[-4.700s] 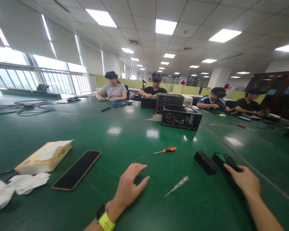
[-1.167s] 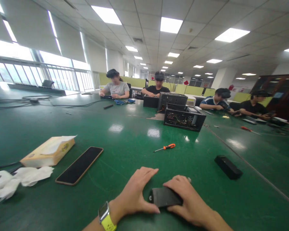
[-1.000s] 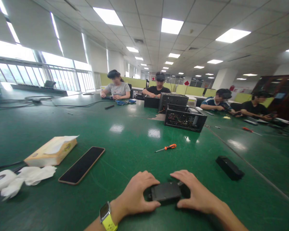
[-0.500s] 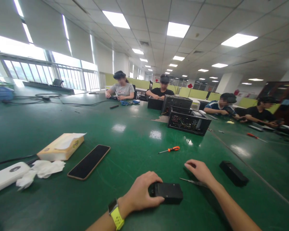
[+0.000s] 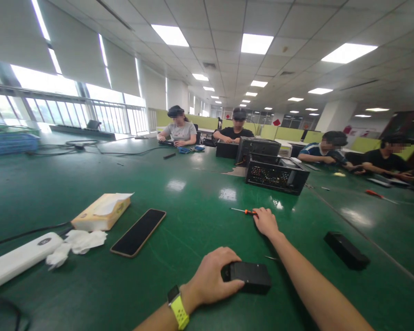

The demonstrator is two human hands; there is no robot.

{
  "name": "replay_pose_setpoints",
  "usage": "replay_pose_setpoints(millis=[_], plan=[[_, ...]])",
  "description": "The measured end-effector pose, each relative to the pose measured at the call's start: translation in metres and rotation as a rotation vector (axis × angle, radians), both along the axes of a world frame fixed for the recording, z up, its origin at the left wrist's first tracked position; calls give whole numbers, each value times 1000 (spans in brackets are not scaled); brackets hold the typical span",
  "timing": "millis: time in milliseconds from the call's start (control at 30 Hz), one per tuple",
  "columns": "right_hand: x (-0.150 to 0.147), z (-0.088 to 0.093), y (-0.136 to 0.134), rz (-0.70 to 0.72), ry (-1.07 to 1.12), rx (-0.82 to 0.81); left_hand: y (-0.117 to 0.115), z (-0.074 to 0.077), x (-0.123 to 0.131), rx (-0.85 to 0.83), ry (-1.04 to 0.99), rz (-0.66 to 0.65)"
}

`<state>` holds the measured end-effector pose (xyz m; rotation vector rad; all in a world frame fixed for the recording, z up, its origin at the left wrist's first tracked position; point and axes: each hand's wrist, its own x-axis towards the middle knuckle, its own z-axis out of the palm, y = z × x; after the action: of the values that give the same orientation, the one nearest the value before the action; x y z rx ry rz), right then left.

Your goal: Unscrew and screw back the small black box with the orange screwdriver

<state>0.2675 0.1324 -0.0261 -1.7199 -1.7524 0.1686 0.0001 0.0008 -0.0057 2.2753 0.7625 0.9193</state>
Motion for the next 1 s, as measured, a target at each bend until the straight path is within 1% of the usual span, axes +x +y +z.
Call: replay_pose_setpoints(millis=[67,167,267,333,433,533,633,733,867,1000], plan=[[0,4,-3,15,117,45,-1,0,0,-1,-16,-1],[1,14,-12,14,347,153,-2,2,0,6,-18,-15],[6,29,-29,-37,636,284,-1,4,1,20,-4,-18],[11,42,-45,-62,820,341,0,5,2,38,5,-8],[14,65,-72,-36,1015,329,0,5,2,55,28,-23],[9,86,-98,26,1111,267,0,4,1,44,46,-24],[-5,102,-118,107,1122,249,1,3,-1,43,60,-7],[-19,111,-131,210,1017,224,2,2,-2,50,69,-15],[-26,111,-141,328,847,178,2,3,-1,60,65,-13],[-23,108,-144,358,717,155,2,2,2,81,76,-5]])
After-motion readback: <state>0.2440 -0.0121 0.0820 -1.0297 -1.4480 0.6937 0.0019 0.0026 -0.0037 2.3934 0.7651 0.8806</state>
